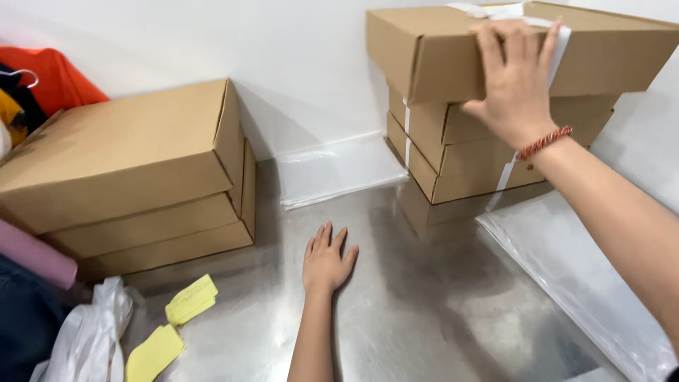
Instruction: The person unpacks clothes from cardboard boxes, removes them from plastic bags, and hangs them on a clothing rack. They handle a brown top and a pink top, placing each on a hanger and arranging them among other garments.
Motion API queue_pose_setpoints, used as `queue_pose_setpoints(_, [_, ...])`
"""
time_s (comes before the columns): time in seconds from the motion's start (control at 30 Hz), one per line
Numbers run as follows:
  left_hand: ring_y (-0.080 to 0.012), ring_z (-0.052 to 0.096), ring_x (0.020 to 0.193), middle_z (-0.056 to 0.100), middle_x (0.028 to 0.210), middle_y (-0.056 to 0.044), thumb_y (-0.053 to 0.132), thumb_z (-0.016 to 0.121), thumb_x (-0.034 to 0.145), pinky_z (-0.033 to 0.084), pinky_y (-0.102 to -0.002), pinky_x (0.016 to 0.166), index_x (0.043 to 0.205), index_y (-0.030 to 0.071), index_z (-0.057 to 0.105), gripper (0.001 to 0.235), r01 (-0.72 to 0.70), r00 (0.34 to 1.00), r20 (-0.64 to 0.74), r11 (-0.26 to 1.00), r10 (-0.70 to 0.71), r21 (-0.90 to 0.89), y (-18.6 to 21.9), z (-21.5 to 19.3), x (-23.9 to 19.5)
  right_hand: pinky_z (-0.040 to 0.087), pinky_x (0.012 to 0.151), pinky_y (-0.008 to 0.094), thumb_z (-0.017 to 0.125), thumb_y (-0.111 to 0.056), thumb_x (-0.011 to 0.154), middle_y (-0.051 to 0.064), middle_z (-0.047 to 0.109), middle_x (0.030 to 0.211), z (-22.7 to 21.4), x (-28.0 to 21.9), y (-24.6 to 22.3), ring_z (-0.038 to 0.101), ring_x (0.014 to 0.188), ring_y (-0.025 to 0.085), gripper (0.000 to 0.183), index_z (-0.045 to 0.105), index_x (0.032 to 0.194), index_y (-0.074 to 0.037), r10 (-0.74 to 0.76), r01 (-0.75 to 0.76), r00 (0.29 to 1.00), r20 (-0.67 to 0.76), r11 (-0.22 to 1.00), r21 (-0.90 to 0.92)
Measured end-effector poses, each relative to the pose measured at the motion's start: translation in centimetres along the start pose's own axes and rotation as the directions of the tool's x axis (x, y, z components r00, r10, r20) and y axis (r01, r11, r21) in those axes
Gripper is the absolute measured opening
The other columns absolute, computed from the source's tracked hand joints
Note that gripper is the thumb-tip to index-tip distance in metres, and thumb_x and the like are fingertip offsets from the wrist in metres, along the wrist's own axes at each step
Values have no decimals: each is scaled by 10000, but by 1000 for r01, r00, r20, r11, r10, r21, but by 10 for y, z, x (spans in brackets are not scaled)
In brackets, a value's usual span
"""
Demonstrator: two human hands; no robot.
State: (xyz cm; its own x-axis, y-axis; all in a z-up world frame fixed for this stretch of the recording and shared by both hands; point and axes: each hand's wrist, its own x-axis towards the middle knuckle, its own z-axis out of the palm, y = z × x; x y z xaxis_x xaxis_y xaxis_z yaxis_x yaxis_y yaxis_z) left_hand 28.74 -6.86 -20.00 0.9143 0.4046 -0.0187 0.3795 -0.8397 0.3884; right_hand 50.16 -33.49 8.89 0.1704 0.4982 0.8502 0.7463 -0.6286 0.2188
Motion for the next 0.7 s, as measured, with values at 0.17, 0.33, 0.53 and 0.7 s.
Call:
queue_pose_setpoints(0.17, [-166,562,1436,674,1482,20,561,482,994,408,-367,1177,1321,231,768,545,-47,964,-251,879,-84,-474,-24,9,1,66,1254,810,1040,-317,608,305,535,1560,-54,-32,-83,430,1567,541,1152,484,1537,77,-272,266,961,54,959,101])
queue_pose_setpoints(0.33, [-136,751,1209,770,1368,-4,568,428,1007,455,-282,1109,1329,171,769,614,23,952,-139,513,-274,-858,-15,-27,-58,312,1194,496,1021,-619,490,64,553,1541,-96,-79,-158,517,1408,281,1201,562,1495,-148,-404,404,914,22,909,-101])
queue_pose_setpoints(0.53, [-220,695,1274,704,1434,-136,505,384,1066,578,-323,988,1472,28,614,667,-239,937,-238,29,-257,-971,-57,-5,-103,358,1103,475,735,-230,954,-22,651,1451,-126,-128,-238,588,1327,225,449,659,1396,-252,-506,503,854,-119,863,-55])
queue_pose_setpoints(0.7, [-181,606,1362,645,1501,-64,471,413,1057,488,-328,1104,1513,112,560,598,-275,837,-283,88,-468,-958,-37,-45,-180,372,1066,460,707,-301,1033,-46,675,1410,-137,-162,-285,635,1288,197,324,665,1353,-275,-506,513,850,-147,858,11])
